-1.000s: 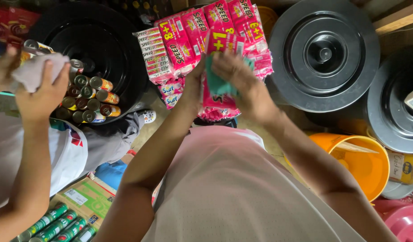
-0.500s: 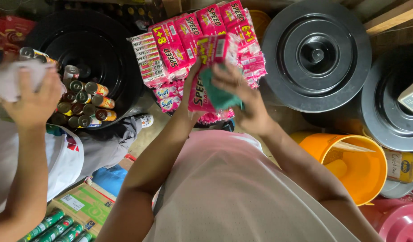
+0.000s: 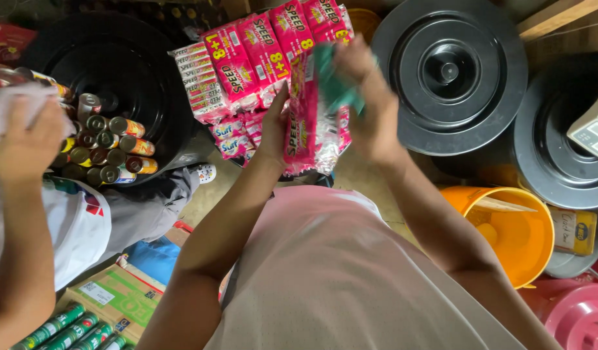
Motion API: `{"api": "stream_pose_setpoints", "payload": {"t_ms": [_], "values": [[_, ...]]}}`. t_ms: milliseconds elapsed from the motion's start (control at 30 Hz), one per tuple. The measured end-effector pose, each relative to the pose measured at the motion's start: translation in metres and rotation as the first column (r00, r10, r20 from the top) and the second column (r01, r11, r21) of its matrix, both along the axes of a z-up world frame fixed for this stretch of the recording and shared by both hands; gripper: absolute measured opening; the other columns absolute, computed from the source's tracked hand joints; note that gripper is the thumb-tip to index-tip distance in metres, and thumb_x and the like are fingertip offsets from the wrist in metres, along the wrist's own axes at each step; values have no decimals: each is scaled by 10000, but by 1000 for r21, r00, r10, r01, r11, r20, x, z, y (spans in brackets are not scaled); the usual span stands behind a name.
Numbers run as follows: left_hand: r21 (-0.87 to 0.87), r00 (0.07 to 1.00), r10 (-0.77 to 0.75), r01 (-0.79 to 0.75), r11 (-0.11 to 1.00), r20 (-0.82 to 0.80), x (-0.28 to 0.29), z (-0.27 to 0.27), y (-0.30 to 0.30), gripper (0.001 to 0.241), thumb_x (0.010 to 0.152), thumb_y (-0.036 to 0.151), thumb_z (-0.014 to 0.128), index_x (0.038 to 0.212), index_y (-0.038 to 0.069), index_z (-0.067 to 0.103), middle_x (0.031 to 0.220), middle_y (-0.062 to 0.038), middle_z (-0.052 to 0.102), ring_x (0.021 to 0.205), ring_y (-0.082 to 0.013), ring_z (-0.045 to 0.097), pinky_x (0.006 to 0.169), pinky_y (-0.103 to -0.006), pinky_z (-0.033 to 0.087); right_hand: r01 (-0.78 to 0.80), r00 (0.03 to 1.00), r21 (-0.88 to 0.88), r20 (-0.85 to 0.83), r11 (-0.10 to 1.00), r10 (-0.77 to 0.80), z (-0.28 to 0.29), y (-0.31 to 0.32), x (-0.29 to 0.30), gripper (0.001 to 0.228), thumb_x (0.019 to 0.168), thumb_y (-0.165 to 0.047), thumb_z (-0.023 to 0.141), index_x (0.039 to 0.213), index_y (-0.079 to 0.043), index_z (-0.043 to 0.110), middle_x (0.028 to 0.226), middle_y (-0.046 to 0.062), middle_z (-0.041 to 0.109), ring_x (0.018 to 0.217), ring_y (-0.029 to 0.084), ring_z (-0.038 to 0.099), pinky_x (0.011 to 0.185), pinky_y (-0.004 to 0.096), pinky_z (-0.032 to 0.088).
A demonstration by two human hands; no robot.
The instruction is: Wiping down detergent packets and stocking them onto a shelf in a store.
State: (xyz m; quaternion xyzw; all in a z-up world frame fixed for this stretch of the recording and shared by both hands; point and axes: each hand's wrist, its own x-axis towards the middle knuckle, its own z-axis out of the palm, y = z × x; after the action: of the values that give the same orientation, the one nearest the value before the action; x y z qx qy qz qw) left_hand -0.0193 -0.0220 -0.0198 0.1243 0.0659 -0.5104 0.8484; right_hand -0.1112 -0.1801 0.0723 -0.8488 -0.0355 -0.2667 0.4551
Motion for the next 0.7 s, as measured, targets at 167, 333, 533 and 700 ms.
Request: {"api": "stream_pose_setpoints", "payload": {"t_ms": [167, 333, 533, 700], "values": [[-216, 987, -22, 57, 975, 161, -12, 12, -4, 777, 1046, 701, 448, 1439, 43, 572, 1252, -151, 713, 1094, -281, 723, 965, -426, 621, -389, 920, -22, -57, 921, 388, 2, 17, -49, 612, 763, 129, 701, 1345, -56, 666, 1516, 113, 550, 1533, 294, 440, 1306, 535, 330], [-207, 987, -47, 78, 975, 151, -19, -32, -29, 811, 1072, 749, 437, 1498, 64, 510, 1222, -156, 720, 1084, -301, 727, 935, -485, 623, -407, 912, -147, -116, 902, 393, 13, -14, -45, 595, 726, 63, 735, 1305, -72, 717, 1466, 104, 633, 1527, 325, 434, 1315, 536, 315], [-39, 969, -112, 123, 992, 220, -32, 7, -40, 772, 903, 646, 527, 1472, 126, 491, 1441, -79, 622, 1225, -289, 687, 1090, -461, 580, 2, 1000, 83, 6, 997, -2, -22, -54, -11, 680, 854, 268, 441, 1432, -25, 646, 1612, 149, 573, 1577, 317, 396, 1350, 486, 320], [-24, 983, -87, 92, 995, 159, -32, -5, -35, 700, 955, 589, 508, 1463, 107, 501, 1404, -98, 634, 1199, -290, 691, 1059, -468, 589, -274, 962, 139, 28, 951, 273, -28, -5, -55, 633, 856, 250, 556, 1448, 26, 568, 1633, 183, 451, 1591, 354, 308, 1336, 505, 210]]}}
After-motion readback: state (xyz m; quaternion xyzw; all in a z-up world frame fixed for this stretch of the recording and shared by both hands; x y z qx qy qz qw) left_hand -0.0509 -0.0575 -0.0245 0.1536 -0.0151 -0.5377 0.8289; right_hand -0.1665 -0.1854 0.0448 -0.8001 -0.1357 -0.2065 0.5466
